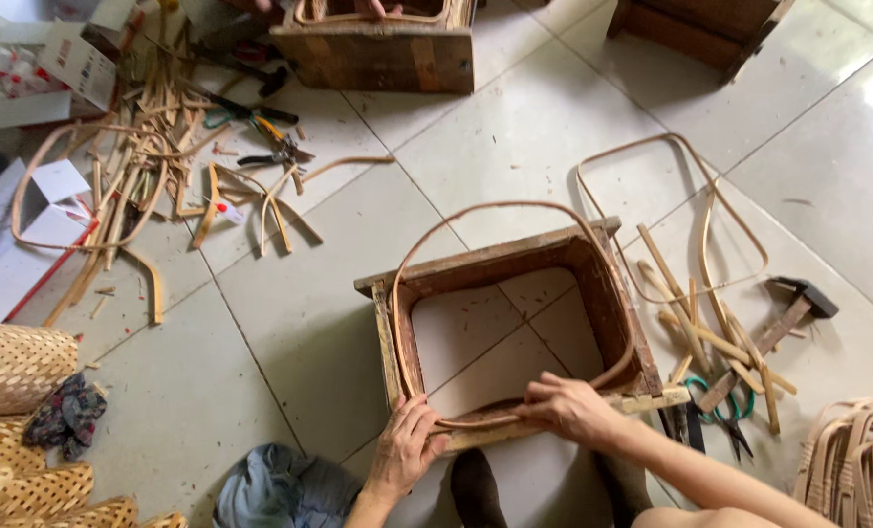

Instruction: The person sits on the floor weaving a bamboo basket inside a wooden frame mold. They bend and tuck woven bamboo matting around the frame rim, trim strips with scissors, and weave curved bamboo ribs across the basket opening, pressing each strip into place by hand.

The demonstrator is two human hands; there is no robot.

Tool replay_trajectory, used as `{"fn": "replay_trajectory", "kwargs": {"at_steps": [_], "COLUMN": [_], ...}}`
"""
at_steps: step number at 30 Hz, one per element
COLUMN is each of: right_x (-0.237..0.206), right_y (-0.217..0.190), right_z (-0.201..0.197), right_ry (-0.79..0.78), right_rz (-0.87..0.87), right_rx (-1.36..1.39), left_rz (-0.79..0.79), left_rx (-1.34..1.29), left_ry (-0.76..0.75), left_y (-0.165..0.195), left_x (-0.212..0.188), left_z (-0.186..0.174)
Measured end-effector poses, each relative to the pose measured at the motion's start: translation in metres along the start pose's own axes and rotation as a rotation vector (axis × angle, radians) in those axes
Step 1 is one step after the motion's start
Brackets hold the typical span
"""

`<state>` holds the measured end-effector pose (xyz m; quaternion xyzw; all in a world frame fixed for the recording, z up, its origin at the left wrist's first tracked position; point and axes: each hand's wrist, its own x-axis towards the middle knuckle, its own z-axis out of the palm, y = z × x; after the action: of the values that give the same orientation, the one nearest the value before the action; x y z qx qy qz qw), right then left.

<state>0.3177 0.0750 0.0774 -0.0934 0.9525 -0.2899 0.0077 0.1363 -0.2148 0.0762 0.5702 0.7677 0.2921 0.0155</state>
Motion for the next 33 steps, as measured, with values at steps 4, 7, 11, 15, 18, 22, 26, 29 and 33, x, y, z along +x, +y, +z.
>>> {"fn": "replay_trajectory", "kwargs": {"at_steps": [4, 7, 11, 15, 18, 22, 26, 29, 33], "right_x": [0.009, 0.011, 0.011, 0.007, -0.004, -0.034, -0.071, -0.091, -0.095], "right_y": [0.010, 0.014, 0.013, 0.014, 0.027, 0.060, 0.047, 0.032, 0.028], "right_z": [0.004, 0.003, 0.004, 0.009, 0.003, -0.021, -0.011, 0.001, 0.002], "right_ry": [0.001, 0.024, 0.030, 0.039, 0.310, 0.678, 0.523, 0.425, 0.418], "right_rz": [-0.015, -0.023, -0.044, -0.006, 0.109, 0.556, 0.723, 0.782, 0.758], "right_rx": [0.066, 0.092, 0.078, 0.088, -0.079, -0.265, -0.289, -0.231, -0.305], "left_rz": [0.034, 0.040, 0.042, 0.060, 0.065, 0.038, 0.040, 0.040, 0.005], "left_rx": [0.071, 0.164, 0.186, 0.178, 0.148, 0.154, 0.169, 0.179, 0.162], "left_ry": [-0.054, -0.027, -0.069, -0.051, -0.011, -0.046, -0.039, -0.034, -0.054], "left_y": [0.001, -0.001, -0.006, -0.008, -0.004, 0.003, 0.005, 0.004, 0.002], "left_x": [-0.008, -0.009, -0.013, -0.014, -0.012, -0.008, -0.007, -0.008, -0.014], "left_z": [0.001, 0.012, 0.020, 0.019, 0.016, 0.014, 0.013, 0.015, 0.019]}}
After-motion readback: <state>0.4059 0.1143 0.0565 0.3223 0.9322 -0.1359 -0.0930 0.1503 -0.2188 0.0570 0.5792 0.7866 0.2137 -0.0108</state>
